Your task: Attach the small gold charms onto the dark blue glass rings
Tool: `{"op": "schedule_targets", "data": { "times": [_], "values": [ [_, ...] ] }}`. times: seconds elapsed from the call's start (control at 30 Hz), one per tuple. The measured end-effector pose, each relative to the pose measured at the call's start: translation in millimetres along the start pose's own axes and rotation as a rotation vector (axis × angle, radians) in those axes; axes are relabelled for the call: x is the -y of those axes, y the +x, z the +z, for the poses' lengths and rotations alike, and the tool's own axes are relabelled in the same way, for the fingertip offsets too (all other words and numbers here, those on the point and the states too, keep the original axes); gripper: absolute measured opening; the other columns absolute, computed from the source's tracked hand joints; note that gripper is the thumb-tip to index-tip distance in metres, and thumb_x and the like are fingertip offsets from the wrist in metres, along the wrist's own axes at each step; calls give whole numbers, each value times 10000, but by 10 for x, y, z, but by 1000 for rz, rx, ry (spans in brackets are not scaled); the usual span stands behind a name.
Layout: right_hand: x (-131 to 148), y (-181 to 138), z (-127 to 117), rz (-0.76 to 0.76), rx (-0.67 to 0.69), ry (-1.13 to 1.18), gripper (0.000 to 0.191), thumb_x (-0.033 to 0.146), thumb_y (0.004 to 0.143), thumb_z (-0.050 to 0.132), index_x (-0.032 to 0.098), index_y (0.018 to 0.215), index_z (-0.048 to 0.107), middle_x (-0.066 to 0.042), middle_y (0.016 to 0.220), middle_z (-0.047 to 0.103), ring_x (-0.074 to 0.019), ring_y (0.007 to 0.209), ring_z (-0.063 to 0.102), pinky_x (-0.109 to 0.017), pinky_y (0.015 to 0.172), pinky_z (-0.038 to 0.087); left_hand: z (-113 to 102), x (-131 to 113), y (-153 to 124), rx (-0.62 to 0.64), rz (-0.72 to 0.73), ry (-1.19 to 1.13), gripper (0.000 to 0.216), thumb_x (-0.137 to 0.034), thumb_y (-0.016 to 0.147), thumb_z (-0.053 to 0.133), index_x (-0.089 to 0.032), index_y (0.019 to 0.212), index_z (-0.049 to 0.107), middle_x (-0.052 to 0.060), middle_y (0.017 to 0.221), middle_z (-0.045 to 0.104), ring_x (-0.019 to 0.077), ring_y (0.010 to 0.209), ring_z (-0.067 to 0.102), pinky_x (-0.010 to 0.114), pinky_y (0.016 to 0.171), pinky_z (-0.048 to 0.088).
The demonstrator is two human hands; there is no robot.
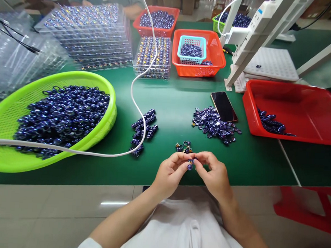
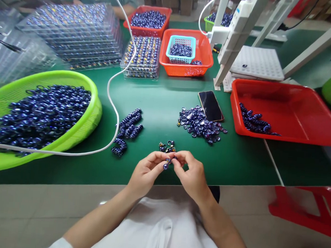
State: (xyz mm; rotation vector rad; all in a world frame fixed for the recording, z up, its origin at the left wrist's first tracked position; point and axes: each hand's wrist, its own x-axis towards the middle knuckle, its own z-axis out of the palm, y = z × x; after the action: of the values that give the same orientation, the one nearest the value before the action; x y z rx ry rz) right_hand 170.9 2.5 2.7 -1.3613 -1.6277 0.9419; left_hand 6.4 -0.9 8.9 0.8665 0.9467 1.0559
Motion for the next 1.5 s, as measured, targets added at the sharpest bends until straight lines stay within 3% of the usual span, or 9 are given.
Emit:
{"op": "schedule_targets", "data": {
  "times": [0.1, 0.23, 0.5, 0.67, 0.87, 1.17, 1.5],
  "values": [
    [-51, -10, 8, 102, -35, 89, 113, 264, 891, 635, 215, 990, 612, -26, 858, 708, -158, 756, 686, -258, 683, 565, -3, -2, -23, -8, -15, 18, 160, -289, 876, 684, -163, 972, 659, 105, 1124, 749, 212, 1054, 685, 308, 926, 515],
    [-78, -46, 9, 128, -35, 176, 85, 256, 879, 652, 216, 945, 615, -15, 830, 682, -148, 737, 665, -247, 671, 556, -17, 2, -10, -49, -32, -18, 190, -310, 856, 710, -154, 954, 663, 96, 1021, 765, 190, 941, 698, 294, 870, 525],
    [-41, -79, 1, -99, 38, 228, 164, 209, 922, 608, 271, 1049, 690, -33, 939, 685, -168, 849, 659, -304, 780, 553, -53, 99, 65, -124, -58, -144, 165, -256, 762, 798, -165, 888, 741, 17, 822, 727, 121, 759, 652, 235, 763, 519],
    [-26, -53, 11, -26, 19, 247, 93, 246, 913, 630, 255, 995, 673, -33, 914, 684, -168, 813, 658, -295, 748, 553, -57, 82, 60, -153, -108, -110, 190, -274, 720, 825, -159, 861, 775, 42, 803, 755, 143, 729, 665, 268, 751, 540],
    [-54, -25, -17, -94, 51, 287, 113, 216, 903, 645, 275, 983, 699, -33, 903, 671, -172, 829, 655, -296, 729, 553, -41, 11, 52, -223, -131, -69, 209, -288, 634, 869, -164, 786, 799, 51, 738, 776, 160, 665, 687, 289, 705, 570],
    [-31, 41, -130, -79, 183, 354, 127, 205, 902, 652, 281, 973, 724, -22, 874, 664, -152, 772, 647, -282, 694, 536, -32, -45, 38, -206, -120, -15, 203, -285, 630, 865, -178, 795, 817, 60, 756, 797, 180, 684, 720, 283, 694, 589],
    [-41, 8, -70, -1, 83, 276, 55, 290, 879, 684, 238, 894, 675, -20, 846, 677, -157, 761, 651, -261, 676, 553, 0, -30, -3, -226, 23, 197, 143, -256, 723, 801, -194, 850, 819, 73, 871, 806, 230, 804, 750, 311, 754, 601]
  ]
}}
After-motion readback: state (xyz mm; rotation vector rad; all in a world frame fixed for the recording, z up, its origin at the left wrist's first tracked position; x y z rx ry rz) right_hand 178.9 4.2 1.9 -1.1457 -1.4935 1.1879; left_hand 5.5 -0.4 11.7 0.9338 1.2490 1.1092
